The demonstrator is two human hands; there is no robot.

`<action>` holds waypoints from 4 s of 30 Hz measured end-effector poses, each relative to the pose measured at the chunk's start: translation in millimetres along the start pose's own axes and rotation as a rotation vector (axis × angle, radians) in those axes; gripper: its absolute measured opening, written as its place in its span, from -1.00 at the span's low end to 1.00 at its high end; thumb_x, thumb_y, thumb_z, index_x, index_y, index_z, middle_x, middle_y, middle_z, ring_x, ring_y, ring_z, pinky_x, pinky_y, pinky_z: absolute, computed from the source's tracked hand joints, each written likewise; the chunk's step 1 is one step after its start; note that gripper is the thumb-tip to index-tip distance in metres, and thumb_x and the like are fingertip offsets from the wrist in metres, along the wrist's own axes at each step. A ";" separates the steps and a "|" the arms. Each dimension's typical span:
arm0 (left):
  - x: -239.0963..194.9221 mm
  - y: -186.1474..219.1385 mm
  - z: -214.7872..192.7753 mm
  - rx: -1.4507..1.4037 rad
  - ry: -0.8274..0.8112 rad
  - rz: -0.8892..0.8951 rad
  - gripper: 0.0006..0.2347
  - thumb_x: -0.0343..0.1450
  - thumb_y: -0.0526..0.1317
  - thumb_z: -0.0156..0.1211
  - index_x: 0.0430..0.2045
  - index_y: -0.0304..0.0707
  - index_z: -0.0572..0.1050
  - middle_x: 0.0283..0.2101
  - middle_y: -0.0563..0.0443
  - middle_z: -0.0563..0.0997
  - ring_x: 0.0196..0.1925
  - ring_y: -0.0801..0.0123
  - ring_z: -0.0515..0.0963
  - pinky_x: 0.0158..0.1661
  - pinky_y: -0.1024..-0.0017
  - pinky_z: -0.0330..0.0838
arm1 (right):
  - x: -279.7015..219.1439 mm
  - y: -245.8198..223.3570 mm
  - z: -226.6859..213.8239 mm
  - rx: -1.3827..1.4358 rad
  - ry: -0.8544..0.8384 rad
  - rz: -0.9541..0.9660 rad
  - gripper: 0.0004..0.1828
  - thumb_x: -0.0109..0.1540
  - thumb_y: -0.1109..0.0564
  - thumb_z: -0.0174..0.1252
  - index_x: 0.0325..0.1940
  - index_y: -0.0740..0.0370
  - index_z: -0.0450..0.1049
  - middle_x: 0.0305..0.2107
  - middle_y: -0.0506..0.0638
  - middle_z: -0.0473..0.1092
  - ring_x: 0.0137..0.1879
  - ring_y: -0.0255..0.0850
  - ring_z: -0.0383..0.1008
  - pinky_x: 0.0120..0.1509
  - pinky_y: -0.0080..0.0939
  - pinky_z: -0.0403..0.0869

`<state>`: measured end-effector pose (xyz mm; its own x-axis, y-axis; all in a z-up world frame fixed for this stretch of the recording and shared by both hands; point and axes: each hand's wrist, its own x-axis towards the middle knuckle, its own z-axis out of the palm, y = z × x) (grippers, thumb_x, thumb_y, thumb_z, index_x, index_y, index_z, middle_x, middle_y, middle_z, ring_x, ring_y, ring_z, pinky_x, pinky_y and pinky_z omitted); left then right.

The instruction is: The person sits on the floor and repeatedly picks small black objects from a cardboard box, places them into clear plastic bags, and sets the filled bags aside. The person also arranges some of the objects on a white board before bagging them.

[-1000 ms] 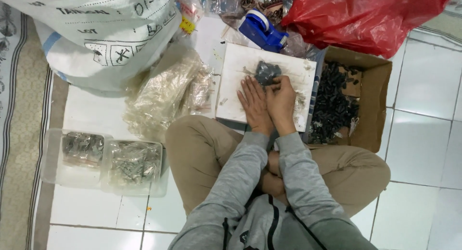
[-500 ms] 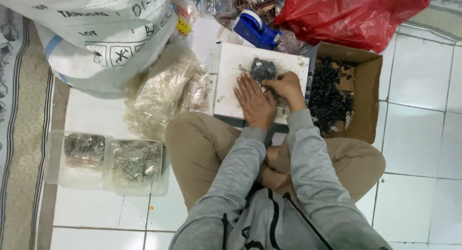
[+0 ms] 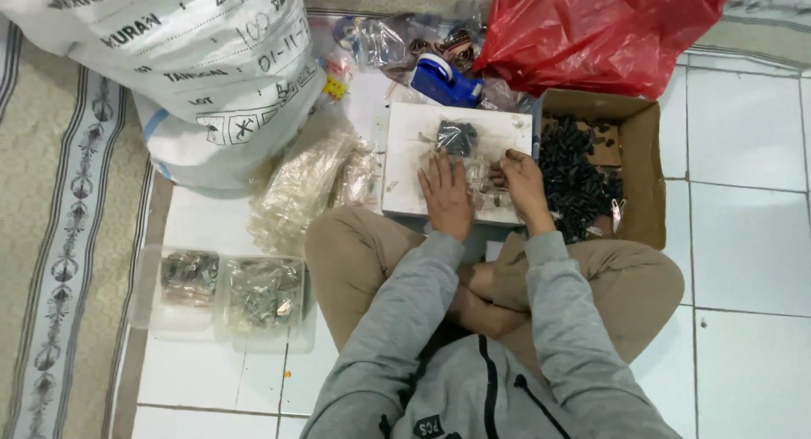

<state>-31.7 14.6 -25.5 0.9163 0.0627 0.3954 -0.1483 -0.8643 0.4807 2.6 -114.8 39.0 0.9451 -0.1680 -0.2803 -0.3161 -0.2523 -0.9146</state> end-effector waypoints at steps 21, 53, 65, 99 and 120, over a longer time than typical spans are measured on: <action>55.7 -67.5 48.4 -0.923 -0.528 -0.743 -0.80 0.46 -0.22 0.05 -0.20 -0.34 0.59 -0.28 -0.11 0.50 -0.24 0.21 0.50 -0.29 0.19 0.40 | -9.5 54.8 -13.9 0.206 0.002 -0.294 -0.45 0.51 0.12 -0.06 0.50 0.49 0.05 0.26 0.48 0.21 0.43 0.34 0.19 0.40 0.35 0.30; 14.8 -38.4 -8.6 -1.591 -0.703 -1.075 -0.37 0.30 -0.28 0.58 0.23 -0.51 0.36 0.30 -0.53 0.34 0.36 -0.24 0.32 0.25 -0.10 0.28 | -11.7 33.3 -18.8 0.265 -0.099 0.067 -0.68 0.00 0.28 0.42 -0.19 0.16 0.55 -0.57 -0.18 0.39 -0.42 -0.35 0.44 -0.32 -0.33 0.39; 31.3 20.1 -81.3 -0.494 -0.165 -0.350 -0.25 0.35 -0.34 0.37 0.43 -0.48 0.06 0.41 -0.59 0.16 0.47 -0.37 0.13 0.39 -0.26 0.00 | -12.5 30.7 -31.6 -0.125 0.091 -0.298 -0.56 0.20 0.30 0.20 0.19 0.29 0.49 -0.04 0.16 0.45 0.02 0.00 0.52 -0.05 -0.07 0.53; 14.3 -47.3 2.6 -0.157 -0.135 -0.405 -0.96 0.36 -0.23 0.19 -0.41 -0.12 0.51 -0.40 0.04 0.50 -0.26 0.12 0.55 -0.20 0.22 0.36 | 5.0 75.2 20.9 -0.642 0.191 -0.147 -0.77 0.27 0.05 0.21 -0.06 0.18 0.56 -0.18 0.08 0.33 -0.05 0.06 0.43 -0.01 -0.01 0.40; -72.0 -126.6 -285.1 -0.738 0.515 -0.645 -0.62 0.53 -0.36 0.03 0.28 -0.24 0.24 -0.23 -0.23 0.67 -0.20 0.25 0.65 -0.22 0.37 0.61 | -133.5 -119.7 195.1 -0.156 -0.427 -0.672 -0.69 0.28 0.33 0.23 0.10 0.16 0.48 -0.26 0.03 0.50 -0.13 -0.15 0.54 -0.08 -0.22 0.49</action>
<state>-185.0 261.8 108.3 0.6629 0.7421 0.0991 -0.0412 -0.0959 0.9945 -69.6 123.9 129.1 0.8773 0.4367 0.1991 0.3526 -0.3050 -0.8847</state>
